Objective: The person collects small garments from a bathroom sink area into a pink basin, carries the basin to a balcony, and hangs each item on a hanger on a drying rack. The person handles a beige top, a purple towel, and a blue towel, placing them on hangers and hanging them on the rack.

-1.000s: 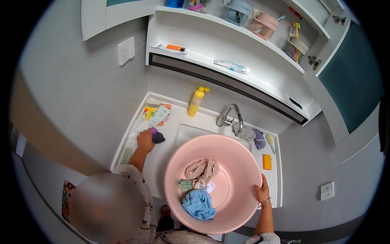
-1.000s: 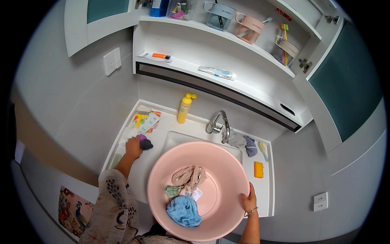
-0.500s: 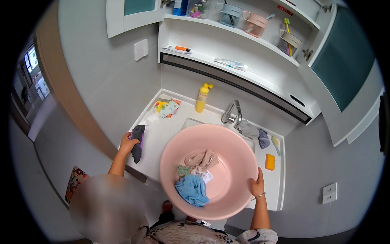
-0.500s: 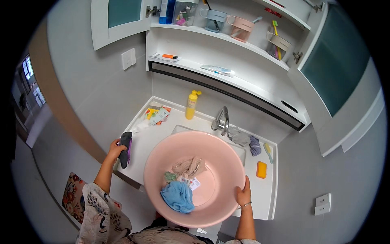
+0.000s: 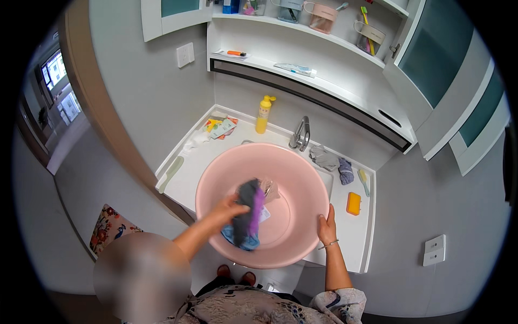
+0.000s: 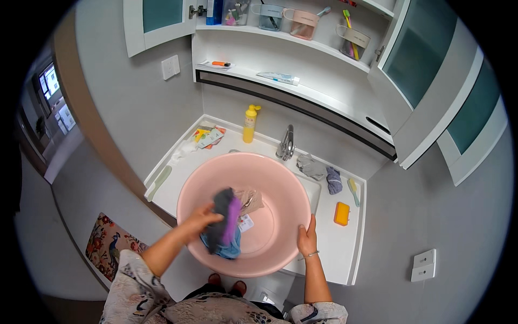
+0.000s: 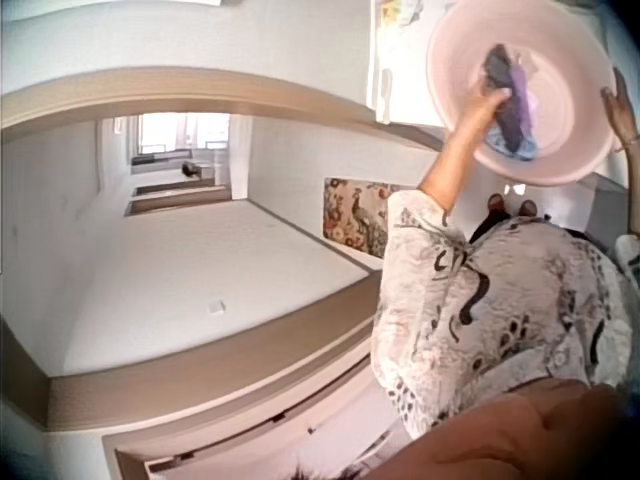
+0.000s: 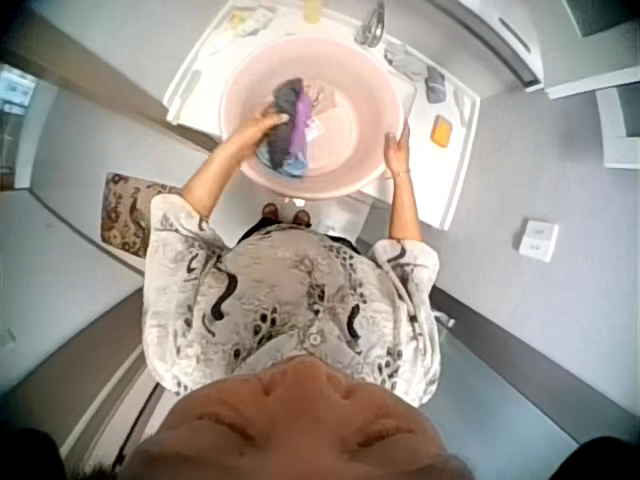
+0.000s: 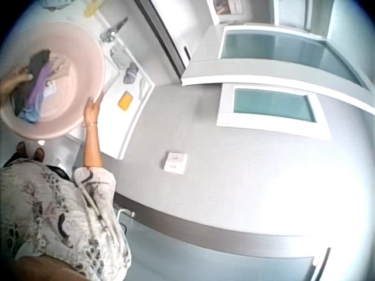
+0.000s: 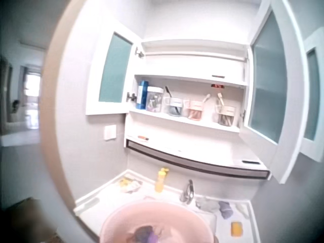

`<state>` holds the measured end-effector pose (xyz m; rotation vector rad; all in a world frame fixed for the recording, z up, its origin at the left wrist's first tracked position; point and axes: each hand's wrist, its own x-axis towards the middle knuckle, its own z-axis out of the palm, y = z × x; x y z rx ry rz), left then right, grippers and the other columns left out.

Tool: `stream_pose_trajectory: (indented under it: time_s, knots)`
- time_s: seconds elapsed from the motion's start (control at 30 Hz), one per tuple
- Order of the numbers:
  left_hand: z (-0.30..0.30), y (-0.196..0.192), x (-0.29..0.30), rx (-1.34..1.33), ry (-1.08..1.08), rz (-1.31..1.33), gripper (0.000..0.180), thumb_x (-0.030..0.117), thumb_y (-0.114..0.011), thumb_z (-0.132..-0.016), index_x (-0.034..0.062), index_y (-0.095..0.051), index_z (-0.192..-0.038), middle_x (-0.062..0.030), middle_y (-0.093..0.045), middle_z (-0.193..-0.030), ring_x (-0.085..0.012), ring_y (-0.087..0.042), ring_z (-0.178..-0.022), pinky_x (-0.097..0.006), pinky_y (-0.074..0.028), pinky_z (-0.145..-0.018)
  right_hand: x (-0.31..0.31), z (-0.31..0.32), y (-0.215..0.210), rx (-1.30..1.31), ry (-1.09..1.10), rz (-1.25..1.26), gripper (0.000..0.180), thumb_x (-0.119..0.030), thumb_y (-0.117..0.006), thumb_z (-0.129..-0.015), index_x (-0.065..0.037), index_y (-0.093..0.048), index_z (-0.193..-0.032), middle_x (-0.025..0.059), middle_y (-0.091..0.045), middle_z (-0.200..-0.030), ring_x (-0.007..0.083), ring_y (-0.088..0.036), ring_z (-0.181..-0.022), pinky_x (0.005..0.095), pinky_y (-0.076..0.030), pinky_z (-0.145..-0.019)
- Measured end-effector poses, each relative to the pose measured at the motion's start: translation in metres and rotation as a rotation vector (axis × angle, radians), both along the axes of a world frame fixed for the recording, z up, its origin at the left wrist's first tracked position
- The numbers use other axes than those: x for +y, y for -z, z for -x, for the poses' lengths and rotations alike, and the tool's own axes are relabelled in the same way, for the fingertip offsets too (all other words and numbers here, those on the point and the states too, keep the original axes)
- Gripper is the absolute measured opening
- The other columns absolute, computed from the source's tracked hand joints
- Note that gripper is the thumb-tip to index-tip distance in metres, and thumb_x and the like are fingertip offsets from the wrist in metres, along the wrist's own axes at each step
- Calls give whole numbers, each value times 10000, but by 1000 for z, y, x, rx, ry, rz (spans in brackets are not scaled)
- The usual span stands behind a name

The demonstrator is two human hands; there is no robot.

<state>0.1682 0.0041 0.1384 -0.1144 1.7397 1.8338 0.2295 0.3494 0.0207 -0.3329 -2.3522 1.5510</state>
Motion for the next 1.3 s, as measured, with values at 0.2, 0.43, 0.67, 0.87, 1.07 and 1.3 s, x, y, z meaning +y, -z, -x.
stream_pose_trajectory:
  time_s: [0.2, 0.43, 0.67, 0.87, 1.07, 1.3]
  knots:
    - [19, 72, -21, 1023, -77, 756, 528, 215, -628, -768, -25, -458, -1206, -238, -464, -1214, -391, -464, -1092, -426, -358, -950, -9, -4, -10, -53, -38, 20, 566, -106, -416, -867, 60, -179, -1353, 228, -369, -1322, 286, -385, -1222, 311, -296, -1011]
    - [76, 147, -88, 605, -496, 527, 604, 145, -622, -741, -27, -386, -1270, -230, -484, -1172, -313, -491, -1065, -372, -405, -902, 7, 1, 13, 16, -8, -109, 551, -107, -424, -852, 27, -219, -1345, 200, -391, -1293, 262, -399, -1192, 322, -302, -1001]
    - [67, 130, -79, 439, -507, 227, 402, 44, -527, -795, -30, -455, -1183, -164, -562, -1044, -224, -553, -938, -313, -445, -820, 29, 20, -17, -311, 4, 101, 504, -263, -487, -884, -3, -362, -1297, 164, -503, -1187, 231, -482, -1094, 299, -360, -943]
    - [55, 113, -75, 495, -526, 288, 387, 48, -549, -789, -39, -474, -1159, -148, -588, -979, -203, -573, -865, -306, -461, -774, 153, 118, 37, -233, 195, -212, 454, -351, -591, -817, -28, -562, -1134, 144, -599, -1076, 232, -546, -1025, 302, -417, -884]
    - [50, 103, -69, 435, -601, 294, 347, 70, -592, -781, -36, -524, -1104, -108, -606, -980, -157, -573, -871, -277, -455, -783, 271, 209, 130, -199, 356, -387, 728, -241, -720, -637, 73, -426, -1224, 257, -546, -1110, 370, -536, -1042, 376, -417, -916]
    - [44, 86, -63, 357, -605, 303, 334, 79, -591, -790, -26, -526, -1100, -93, -607, -970, -151, -571, -859, -278, -459, -770, 271, 230, 149, -267, 349, -454, 727, -203, -738, -602, -9, -429, -1231, 238, -567, -1045, 382, -558, -973, 385, -451, -864]
